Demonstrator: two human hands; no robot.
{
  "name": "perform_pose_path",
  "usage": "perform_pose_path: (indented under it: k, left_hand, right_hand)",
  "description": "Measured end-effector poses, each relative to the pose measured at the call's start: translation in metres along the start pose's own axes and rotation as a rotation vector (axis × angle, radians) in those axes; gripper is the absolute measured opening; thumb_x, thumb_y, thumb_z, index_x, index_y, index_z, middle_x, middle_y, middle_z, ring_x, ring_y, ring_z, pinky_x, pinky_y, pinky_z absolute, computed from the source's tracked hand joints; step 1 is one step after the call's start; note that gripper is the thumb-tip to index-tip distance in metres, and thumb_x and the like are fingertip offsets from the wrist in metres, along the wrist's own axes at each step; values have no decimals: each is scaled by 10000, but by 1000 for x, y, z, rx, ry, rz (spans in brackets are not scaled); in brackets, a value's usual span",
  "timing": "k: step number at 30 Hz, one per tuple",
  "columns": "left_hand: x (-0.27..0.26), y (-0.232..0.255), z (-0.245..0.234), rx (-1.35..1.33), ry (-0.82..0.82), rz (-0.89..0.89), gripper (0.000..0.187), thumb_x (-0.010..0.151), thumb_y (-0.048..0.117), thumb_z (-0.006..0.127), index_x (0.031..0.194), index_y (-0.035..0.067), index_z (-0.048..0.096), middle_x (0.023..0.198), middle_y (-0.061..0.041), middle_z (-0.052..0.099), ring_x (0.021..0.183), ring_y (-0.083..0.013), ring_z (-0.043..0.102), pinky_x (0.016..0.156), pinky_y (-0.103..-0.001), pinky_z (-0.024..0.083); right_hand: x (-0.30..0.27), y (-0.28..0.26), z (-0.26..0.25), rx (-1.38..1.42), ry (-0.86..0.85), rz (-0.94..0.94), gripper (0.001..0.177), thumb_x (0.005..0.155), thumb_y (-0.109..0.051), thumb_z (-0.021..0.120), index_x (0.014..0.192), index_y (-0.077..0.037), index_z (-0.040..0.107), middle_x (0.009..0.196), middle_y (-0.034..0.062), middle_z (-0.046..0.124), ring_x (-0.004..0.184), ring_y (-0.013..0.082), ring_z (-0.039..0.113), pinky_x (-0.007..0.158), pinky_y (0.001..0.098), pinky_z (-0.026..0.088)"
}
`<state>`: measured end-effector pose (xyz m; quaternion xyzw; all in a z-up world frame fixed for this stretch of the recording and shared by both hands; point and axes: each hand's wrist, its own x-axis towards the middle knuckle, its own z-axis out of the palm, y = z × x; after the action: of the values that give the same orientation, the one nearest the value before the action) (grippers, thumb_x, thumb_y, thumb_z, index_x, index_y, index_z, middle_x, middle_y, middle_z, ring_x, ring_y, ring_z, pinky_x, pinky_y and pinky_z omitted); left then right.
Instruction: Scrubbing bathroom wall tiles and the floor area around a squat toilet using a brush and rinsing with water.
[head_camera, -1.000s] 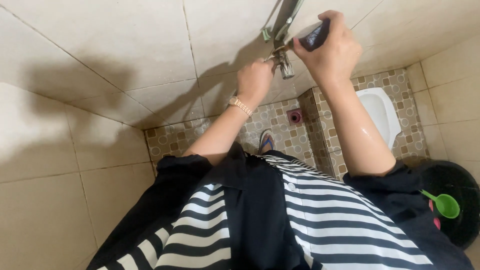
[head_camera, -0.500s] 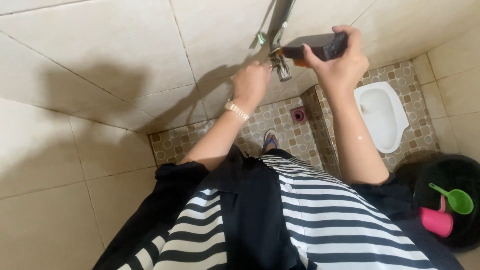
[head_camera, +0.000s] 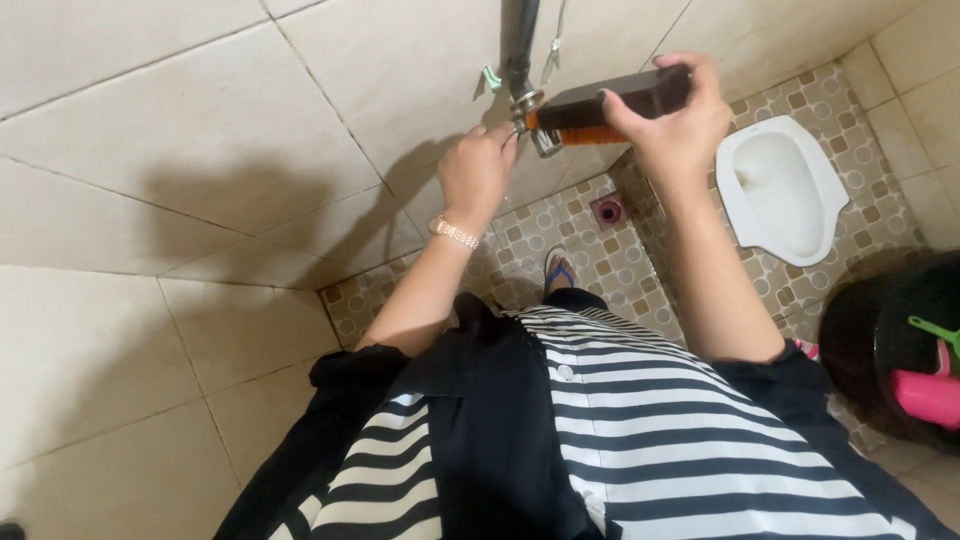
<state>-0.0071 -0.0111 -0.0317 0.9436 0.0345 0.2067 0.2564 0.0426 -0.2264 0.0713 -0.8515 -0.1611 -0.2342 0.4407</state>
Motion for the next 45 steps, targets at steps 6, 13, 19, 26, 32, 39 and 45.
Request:
perform_pose_path:
  k: [6, 13, 19, 26, 32, 39, 45]
  left_hand:
    - [-2, -1, -5, 11, -24, -7, 199, 990, 252, 656, 1114, 164, 785, 688, 10, 654, 481, -107, 545, 333, -234, 392]
    - [-6, -3, -7, -2, -23, -36, 231, 987, 266, 664, 1152, 150, 778, 715, -6, 684, 519, -121, 577, 388, -249, 447]
    - [-9, -6, -5, -14, 9, -45, 240, 986, 279, 653, 1157, 166, 778, 758, 10, 711, 506, -111, 562, 352, -247, 392]
    - [-10, -2, -25, -220, 9, -215, 237, 955, 273, 678, 1159, 198, 773, 945, -10, 804, 556, -88, 589, 444, -251, 437]
    - [-29, -9, -36, -483, 77, -586, 244, 907, 324, 765, 1147, 281, 786, 952, -99, 779, 904, -259, 741, 766, -321, 567]
    - [-39, -1, -55, -531, 102, -633, 261, 914, 274, 757, 1174, 260, 773, 1084, -110, 779, 1084, -297, 715, 882, -369, 569]
    - [-35, 0, -62, -490, 60, -630, 235, 923, 304, 750, 1156, 292, 780, 1037, -80, 787, 1025, -294, 735, 863, -355, 573]
  right_hand:
    - [4, 8, 20, -145, 125, 147, 494, 750, -360, 980, 1062, -262, 610, 913, -25, 722, 825, 144, 691, 741, 296, 544]
    - [-4, -4, 25, -140, 49, 43, 515, 800, -353, 954, 1125, -218, 578, 967, 30, 734, 838, 177, 728, 695, 284, 583]
    - [1, 57, 30, -78, 120, 257, 453, 758, -299, 964, 1046, -190, 633, 956, 22, 767, 874, 152, 741, 817, 279, 585]
    - [-11, 59, 31, 661, 301, 1073, 283, 783, -213, 835, 885, -86, 603, 802, 61, 718, 706, 181, 722, 589, 297, 637]
    - [-66, 75, 62, 865, 298, 1352, 638, 726, -344, 921, 1082, 19, 537, 918, 190, 573, 702, 309, 652, 434, 288, 497]
    - [-113, 118, 114, 1134, 55, 1578, 601, 738, -414, 861, 1028, -29, 502, 928, 118, 543, 735, 237, 664, 474, 174, 481]
    - [-133, 123, 146, 1256, 28, 1677, 548, 755, -378, 868, 1017, -34, 532, 900, 99, 568, 733, 226, 657, 506, 169, 501]
